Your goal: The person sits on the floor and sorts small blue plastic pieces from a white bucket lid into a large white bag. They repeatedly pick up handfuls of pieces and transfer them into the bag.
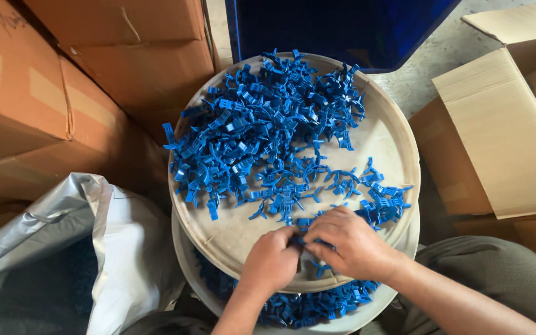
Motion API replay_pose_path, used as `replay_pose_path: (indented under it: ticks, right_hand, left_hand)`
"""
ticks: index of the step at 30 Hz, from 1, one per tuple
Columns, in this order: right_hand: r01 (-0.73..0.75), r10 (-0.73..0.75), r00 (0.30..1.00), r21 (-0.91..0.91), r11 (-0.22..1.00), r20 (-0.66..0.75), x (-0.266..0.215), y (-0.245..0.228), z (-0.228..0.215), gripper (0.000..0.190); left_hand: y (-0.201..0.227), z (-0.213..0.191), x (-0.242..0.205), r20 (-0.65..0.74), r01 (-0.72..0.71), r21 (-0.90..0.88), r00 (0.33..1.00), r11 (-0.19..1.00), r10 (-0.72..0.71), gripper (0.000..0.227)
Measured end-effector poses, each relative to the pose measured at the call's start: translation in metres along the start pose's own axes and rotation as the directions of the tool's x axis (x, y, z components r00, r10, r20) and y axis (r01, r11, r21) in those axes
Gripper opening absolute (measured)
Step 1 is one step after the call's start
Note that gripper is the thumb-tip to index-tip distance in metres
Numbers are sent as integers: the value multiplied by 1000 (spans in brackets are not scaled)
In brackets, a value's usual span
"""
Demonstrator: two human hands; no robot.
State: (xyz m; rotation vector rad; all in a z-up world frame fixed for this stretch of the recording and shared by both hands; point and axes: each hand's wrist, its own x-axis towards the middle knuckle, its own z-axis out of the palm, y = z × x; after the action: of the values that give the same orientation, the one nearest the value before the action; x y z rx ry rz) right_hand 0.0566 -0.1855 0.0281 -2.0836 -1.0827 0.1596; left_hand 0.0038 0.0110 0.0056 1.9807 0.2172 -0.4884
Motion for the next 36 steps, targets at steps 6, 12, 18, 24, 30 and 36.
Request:
replay_pose_path:
  ticks: [6, 12, 18, 24, 30, 36]
  right_hand:
    - [-243, 235, 970, -177, 954, -64, 3, 0, -7, 10]
    - [19, -118, 975, -456, 890, -190, 8, -18, 14, 20]
    - [95, -42, 994, -588, 803, 104, 7, -32, 41, 4]
    - [40, -113, 984, -450, 892, -136, 3, -36, 30, 11]
    - [166, -170, 985, -343, 925, 20, -6, -48, 29, 13]
    - [62, -59, 998, -171, 983, 21, -5, -39, 25, 18]
  left_hand:
    - [-23, -2, 11, -265, -156, -83, 956, 984, 129, 20]
    - [-24, -19, 9, -25, 70, -813, 988, 578, -154, 14]
    - [-17, -25, 5, -93, 31, -807, 979, 589, -179, 12]
    - [-28, -8, 13, -132, 174, -554, 947, 814, -293, 24]
    - [-39, 9, 20, -42, 96, -435, 991, 895, -126, 31]
    - [-33, 9, 13, -155, -47, -84, 987, 995, 34, 29]
